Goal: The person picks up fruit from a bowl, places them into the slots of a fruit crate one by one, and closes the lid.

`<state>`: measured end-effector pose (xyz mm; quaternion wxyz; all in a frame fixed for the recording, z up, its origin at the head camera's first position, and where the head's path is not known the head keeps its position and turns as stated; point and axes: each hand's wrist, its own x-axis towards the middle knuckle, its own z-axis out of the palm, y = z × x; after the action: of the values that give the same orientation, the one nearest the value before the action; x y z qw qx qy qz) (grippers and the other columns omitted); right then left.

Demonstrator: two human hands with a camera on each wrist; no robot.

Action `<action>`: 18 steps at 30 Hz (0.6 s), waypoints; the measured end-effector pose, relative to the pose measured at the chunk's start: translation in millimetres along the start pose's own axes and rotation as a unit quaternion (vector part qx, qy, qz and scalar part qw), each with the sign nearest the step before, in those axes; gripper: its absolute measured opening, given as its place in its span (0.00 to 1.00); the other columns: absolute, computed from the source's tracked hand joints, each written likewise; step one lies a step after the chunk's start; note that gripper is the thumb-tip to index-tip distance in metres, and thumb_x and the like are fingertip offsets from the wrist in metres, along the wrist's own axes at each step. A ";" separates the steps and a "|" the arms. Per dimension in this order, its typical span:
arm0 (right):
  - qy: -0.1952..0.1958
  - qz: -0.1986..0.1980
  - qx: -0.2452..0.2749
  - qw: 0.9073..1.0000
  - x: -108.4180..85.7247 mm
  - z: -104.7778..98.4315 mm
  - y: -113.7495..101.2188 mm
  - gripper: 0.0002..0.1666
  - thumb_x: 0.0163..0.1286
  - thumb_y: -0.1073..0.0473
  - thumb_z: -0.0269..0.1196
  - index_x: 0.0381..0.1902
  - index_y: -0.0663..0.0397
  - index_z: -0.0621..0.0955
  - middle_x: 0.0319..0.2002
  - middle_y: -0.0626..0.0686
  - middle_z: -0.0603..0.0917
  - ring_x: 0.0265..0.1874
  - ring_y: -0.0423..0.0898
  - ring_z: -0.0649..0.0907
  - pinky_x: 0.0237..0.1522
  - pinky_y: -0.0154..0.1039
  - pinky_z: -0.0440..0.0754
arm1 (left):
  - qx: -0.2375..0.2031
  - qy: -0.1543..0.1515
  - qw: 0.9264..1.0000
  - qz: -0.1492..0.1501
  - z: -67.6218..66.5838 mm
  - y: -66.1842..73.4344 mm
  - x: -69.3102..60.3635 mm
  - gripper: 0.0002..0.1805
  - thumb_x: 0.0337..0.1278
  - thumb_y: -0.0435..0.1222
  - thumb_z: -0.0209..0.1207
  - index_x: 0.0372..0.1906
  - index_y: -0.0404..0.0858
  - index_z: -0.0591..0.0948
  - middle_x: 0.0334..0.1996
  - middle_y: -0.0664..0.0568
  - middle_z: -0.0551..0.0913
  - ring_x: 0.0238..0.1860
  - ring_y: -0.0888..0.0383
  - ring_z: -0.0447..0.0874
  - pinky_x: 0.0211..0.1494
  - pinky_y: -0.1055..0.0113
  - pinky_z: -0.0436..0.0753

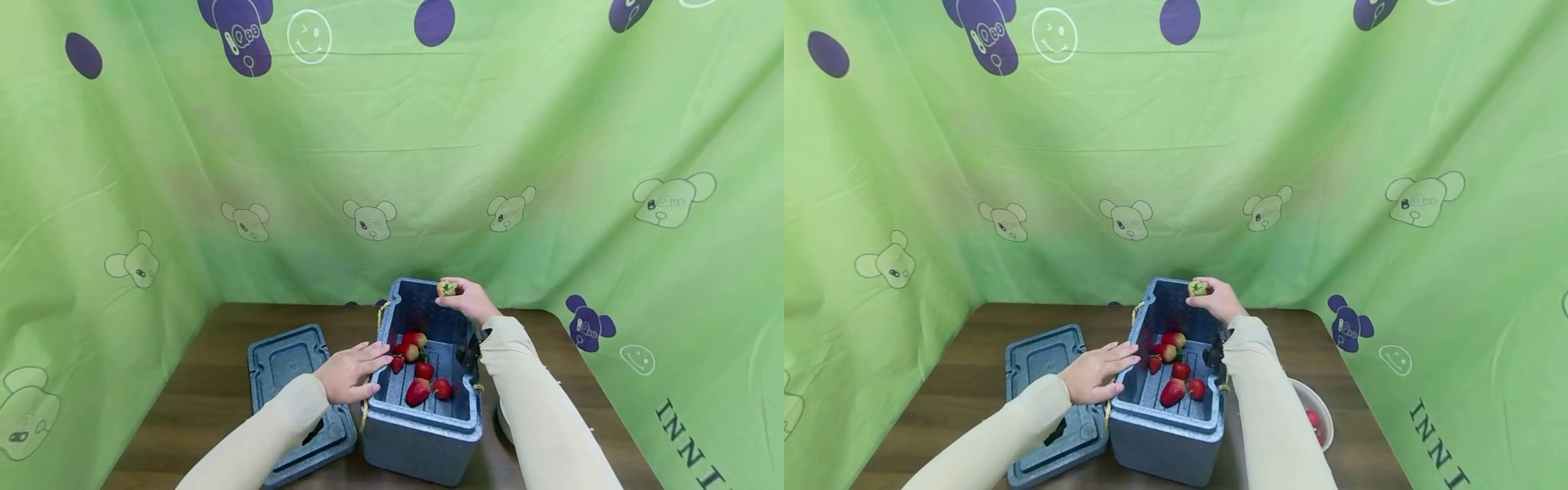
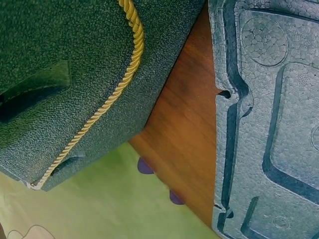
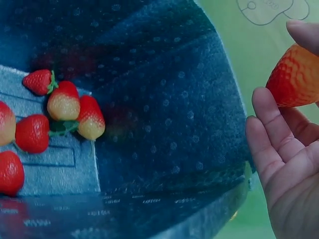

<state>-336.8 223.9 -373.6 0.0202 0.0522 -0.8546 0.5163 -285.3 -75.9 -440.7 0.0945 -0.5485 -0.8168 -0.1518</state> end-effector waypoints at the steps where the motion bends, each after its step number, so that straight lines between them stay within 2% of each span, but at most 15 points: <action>1: 0.000 0.000 -0.002 1.000 0.8 0.9 -0.1 0.32 0.59 0.64 0.66 0.60 0.72 0.72 0.44 0.62 0.82 0.36 0.40 0.77 0.39 0.31 0.76 | -0.001 -0.001 1.000 -0.001 -0.2 -0.3 -0.3 0.28 0.60 0.42 0.53 0.62 0.33 0.75 0.64 0.41 0.72 0.66 0.48 0.68 0.68 0.58 0.65; 6: -0.001 0.009 -0.005 1.000 4.4 5.6 -0.2 0.31 0.58 0.65 0.65 0.59 0.72 0.72 0.43 0.62 0.82 0.35 0.40 0.76 0.37 0.31 0.76 | -0.007 -0.012 1.000 -0.005 -2.3 -0.2 -1.2 0.28 0.61 0.42 0.52 0.63 0.33 0.74 0.64 0.41 0.71 0.67 0.48 0.67 0.69 0.57 0.64; 11: -0.010 -0.010 -0.004 1.000 11.5 16.3 -6.1 0.31 0.58 0.64 0.66 0.58 0.71 0.73 0.43 0.62 0.82 0.37 0.43 0.78 0.40 0.32 0.76 | 0.001 -0.017 1.000 -0.007 -4.2 -1.3 -1.6 0.28 0.61 0.43 0.52 0.63 0.33 0.74 0.64 0.42 0.72 0.67 0.49 0.67 0.69 0.58 0.64; 18: -0.021 -0.011 0.003 1.000 14.8 31.8 -12.3 0.31 0.57 0.64 0.66 0.58 0.71 0.74 0.43 0.62 0.83 0.39 0.45 0.78 0.41 0.34 0.76 | 0.034 -0.002 0.999 0.021 -3.5 -3.4 0.3 0.27 0.61 0.43 0.53 0.62 0.34 0.76 0.63 0.43 0.74 0.66 0.51 0.69 0.68 0.58 0.65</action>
<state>-349.6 189.1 -376.3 0.0079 0.0722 -0.8529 0.5170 -288.6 -78.0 -437.8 0.1144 -0.5622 -0.8101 -0.1206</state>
